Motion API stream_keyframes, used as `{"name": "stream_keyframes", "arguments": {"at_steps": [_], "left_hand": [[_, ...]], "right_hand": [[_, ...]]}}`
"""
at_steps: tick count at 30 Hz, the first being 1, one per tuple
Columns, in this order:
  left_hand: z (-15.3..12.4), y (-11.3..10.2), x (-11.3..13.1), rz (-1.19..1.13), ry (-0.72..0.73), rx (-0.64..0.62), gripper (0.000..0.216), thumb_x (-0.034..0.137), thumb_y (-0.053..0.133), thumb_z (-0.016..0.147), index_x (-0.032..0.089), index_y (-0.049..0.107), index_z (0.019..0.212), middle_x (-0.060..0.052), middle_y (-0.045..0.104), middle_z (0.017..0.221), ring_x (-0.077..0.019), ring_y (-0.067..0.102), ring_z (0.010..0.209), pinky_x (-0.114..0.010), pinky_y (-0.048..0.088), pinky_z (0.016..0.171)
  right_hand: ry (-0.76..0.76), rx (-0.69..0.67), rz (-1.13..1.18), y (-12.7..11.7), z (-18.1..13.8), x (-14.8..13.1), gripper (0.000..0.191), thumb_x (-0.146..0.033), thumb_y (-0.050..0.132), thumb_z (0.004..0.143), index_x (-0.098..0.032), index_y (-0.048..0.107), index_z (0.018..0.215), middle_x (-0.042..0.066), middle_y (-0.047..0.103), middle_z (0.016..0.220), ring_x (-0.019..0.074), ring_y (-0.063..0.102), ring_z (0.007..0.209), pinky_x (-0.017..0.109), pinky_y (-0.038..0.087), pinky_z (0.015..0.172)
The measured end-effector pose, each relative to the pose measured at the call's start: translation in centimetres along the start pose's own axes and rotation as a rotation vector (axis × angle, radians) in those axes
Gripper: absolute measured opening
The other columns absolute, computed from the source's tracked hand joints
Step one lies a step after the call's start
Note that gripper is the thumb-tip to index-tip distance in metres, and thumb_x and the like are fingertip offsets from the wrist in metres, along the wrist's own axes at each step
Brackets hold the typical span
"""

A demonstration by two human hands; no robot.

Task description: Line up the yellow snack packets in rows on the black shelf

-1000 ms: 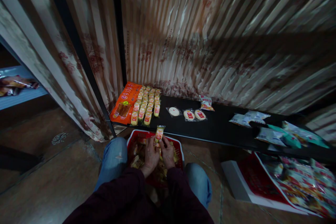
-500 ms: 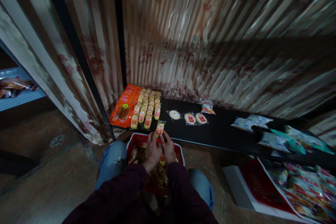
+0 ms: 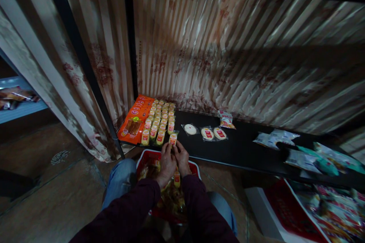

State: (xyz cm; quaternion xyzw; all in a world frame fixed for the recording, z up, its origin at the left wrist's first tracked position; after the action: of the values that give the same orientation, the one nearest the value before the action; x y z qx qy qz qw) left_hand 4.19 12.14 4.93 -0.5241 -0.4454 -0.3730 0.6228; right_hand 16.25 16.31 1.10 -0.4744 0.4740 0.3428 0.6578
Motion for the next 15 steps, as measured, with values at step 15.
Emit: {"name": "stream_keyframes", "arguments": {"at_steps": [15], "left_hand": [[2.0,1.1,-0.6,-0.055,-0.025,-0.018,0.048,0.02,0.034,0.088,0.011,0.054,0.131,-0.014,0.045,0.146,-0.0205,0.038,0.138,-0.038,0.027,0.119]], "right_hand": [[-0.165,0.019,-0.218,0.8,2.4,-0.1,0.042,-0.044,0.051,0.079,-0.017,0.072,0.103,0.012,0.073,0.1,0.0239,0.065,0.093,0.036,0.051,0.086]]}}
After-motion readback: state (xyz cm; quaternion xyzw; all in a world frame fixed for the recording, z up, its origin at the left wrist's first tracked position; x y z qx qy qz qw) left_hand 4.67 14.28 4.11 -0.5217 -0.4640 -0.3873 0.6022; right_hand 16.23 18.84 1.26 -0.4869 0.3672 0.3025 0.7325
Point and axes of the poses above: each hand's wrist, its own z-axis towards the middle knuckle, its own y-axis out of the palm, x = y × z, the point moved 7 cm from there along z, towards the middle knuckle
